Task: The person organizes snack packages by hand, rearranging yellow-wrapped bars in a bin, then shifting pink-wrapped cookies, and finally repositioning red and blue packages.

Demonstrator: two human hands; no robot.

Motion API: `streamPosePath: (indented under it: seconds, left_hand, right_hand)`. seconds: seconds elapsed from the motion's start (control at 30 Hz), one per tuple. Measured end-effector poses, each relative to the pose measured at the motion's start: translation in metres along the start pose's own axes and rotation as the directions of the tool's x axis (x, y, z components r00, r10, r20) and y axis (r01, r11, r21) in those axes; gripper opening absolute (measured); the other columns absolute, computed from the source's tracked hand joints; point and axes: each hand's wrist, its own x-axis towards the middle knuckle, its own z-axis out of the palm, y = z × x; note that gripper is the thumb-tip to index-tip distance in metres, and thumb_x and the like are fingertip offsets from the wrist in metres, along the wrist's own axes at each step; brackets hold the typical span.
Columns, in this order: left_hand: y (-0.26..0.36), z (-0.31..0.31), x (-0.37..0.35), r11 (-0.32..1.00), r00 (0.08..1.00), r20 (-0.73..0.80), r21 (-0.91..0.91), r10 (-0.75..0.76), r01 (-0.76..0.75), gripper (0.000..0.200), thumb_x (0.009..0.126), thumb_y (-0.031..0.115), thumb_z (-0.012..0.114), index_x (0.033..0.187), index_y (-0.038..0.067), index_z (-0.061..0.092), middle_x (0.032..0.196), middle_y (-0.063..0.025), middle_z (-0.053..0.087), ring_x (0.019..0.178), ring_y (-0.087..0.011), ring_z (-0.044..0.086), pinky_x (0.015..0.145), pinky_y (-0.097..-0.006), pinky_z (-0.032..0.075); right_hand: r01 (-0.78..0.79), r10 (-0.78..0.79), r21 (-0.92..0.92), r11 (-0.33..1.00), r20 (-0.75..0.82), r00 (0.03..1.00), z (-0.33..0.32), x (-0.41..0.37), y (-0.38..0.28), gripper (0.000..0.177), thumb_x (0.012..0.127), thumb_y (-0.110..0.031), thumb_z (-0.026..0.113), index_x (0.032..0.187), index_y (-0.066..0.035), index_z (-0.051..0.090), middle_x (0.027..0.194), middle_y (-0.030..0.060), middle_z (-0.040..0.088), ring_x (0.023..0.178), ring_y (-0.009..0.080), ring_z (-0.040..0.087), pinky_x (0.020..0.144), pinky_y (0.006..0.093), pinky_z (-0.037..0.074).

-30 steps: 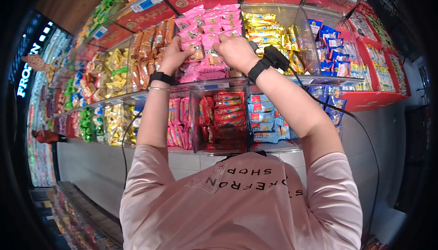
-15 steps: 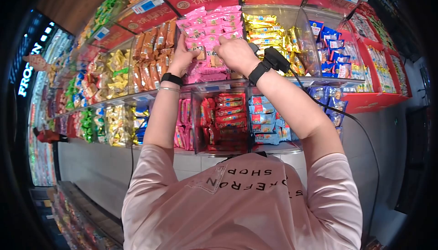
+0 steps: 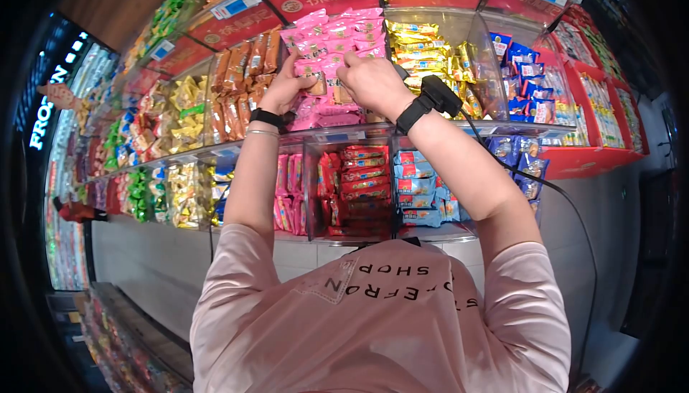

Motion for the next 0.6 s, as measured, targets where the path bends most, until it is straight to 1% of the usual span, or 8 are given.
streamPosePath:
  seconds: [0.03,0.1,0.23,0.33,0.47,0.53,0.57,0.6]
  left_hand:
    - [0.003,0.004,-0.005,1.000,1.000,0.004,-0.001,-0.003,0.003,0.097,0.078,-0.011,0.065,0.152,0.004,0.004,0.144,-0.0166,0.039,0.110,-0.0199,0.056,0.089,-0.0297,0.050]
    - [0.014,0.013,-0.015,0.999,0.997,-0.074,-0.027,-0.022,0.020,0.091,0.080,-0.009,0.067,0.151,0.003,0.011,0.135,-0.0142,0.047,0.112,-0.0198,0.056,0.093,-0.0312,0.048]
    - [0.007,0.008,-0.009,0.998,0.994,-0.089,-0.012,0.064,-0.066,0.096,0.079,-0.007,0.070,0.151,0.003,0.007,0.137,-0.0138,0.045,0.114,-0.0208,0.055,0.095,-0.0327,0.048]
    - [0.007,0.007,-0.009,0.996,0.993,-0.085,-0.024,0.082,-0.085,0.097,0.079,-0.005,0.072,0.151,0.002,0.006,0.138,-0.0136,0.043,0.115,-0.0213,0.055,0.096,-0.0331,0.048]
    - [0.007,0.016,-0.012,0.999,0.993,-0.111,-0.010,0.035,-0.036,0.097,0.079,-0.003,0.073,0.151,0.001,0.007,0.141,-0.0147,0.040,0.120,-0.0221,0.051,0.099,-0.0326,0.046]
    - [-0.019,0.018,0.002,0.941,0.960,-0.158,0.287,0.233,-0.181,0.098,0.079,-0.002,0.074,0.151,0.000,0.008,0.143,-0.0160,0.039,0.125,-0.0225,0.047,0.102,-0.0317,0.042]
    - [-0.011,0.028,-0.003,0.941,0.960,-0.160,0.288,0.231,-0.178,0.098,0.079,-0.002,0.074,0.151,0.000,0.008,0.143,-0.0160,0.039,0.125,-0.0225,0.047,0.102,-0.0317,0.042]
    - [-0.003,0.038,-0.009,0.907,0.949,-0.186,0.387,0.254,-0.167,0.096,0.079,-0.002,0.073,0.151,0.000,0.008,0.145,-0.0170,0.037,0.127,-0.0223,0.045,0.103,-0.0314,0.041]
  right_hand:
    - [0.002,-0.001,0.021,1.000,-0.061,0.998,-0.002,-0.001,-0.001,0.009,0.080,-0.015,0.058,0.081,-0.007,0.062,0.085,0.0128,0.058,0.071,0.0320,0.064,0.061,0.0436,0.052]
    - [-0.013,0.016,0.045,0.999,-0.085,0.996,-0.008,-0.003,-0.003,0.009,0.081,-0.015,0.058,0.082,-0.007,0.062,0.085,0.0122,0.058,0.071,0.0320,0.063,0.061,0.0436,0.052]
    - [-0.048,0.060,0.077,0.996,-0.156,0.986,-0.016,-0.008,-0.004,0.010,0.083,-0.017,0.059,0.085,-0.008,0.062,0.086,0.0103,0.058,0.071,0.0312,0.063,0.060,0.0430,0.051]
    - [-0.058,0.080,0.117,0.991,-0.188,0.979,-0.020,-0.013,-0.005,0.010,0.084,-0.017,0.061,0.089,-0.009,0.064,0.087,0.0089,0.058,0.071,0.0302,0.063,0.060,0.0423,0.051]
    - [-0.056,0.085,0.138,0.989,-0.211,0.974,-0.029,-0.024,-0.012,0.011,0.085,-0.018,0.065,0.093,-0.010,0.065,0.088,0.0063,0.059,0.072,0.0282,0.063,0.061,0.0412,0.050]
    - [-0.059,0.097,0.157,0.986,-0.244,0.965,-0.031,-0.028,-0.017,0.011,0.083,-0.017,0.066,0.092,-0.010,0.065,0.088,0.0059,0.059,0.071,0.0276,0.063,0.060,0.0399,0.051]
    - [-0.058,0.097,0.161,0.985,-0.244,0.965,-0.029,-0.028,-0.018,0.011,0.083,-0.017,0.066,0.092,-0.010,0.065,0.088,0.0059,0.059,0.071,0.0276,0.063,0.060,0.0399,0.051]
    - [-0.029,0.064,0.143,0.989,-0.245,0.967,-0.025,-0.028,-0.020,0.010,0.082,-0.015,0.065,0.091,-0.010,0.065,0.088,0.0056,0.059,0.071,0.0270,0.063,0.059,0.0387,0.051]
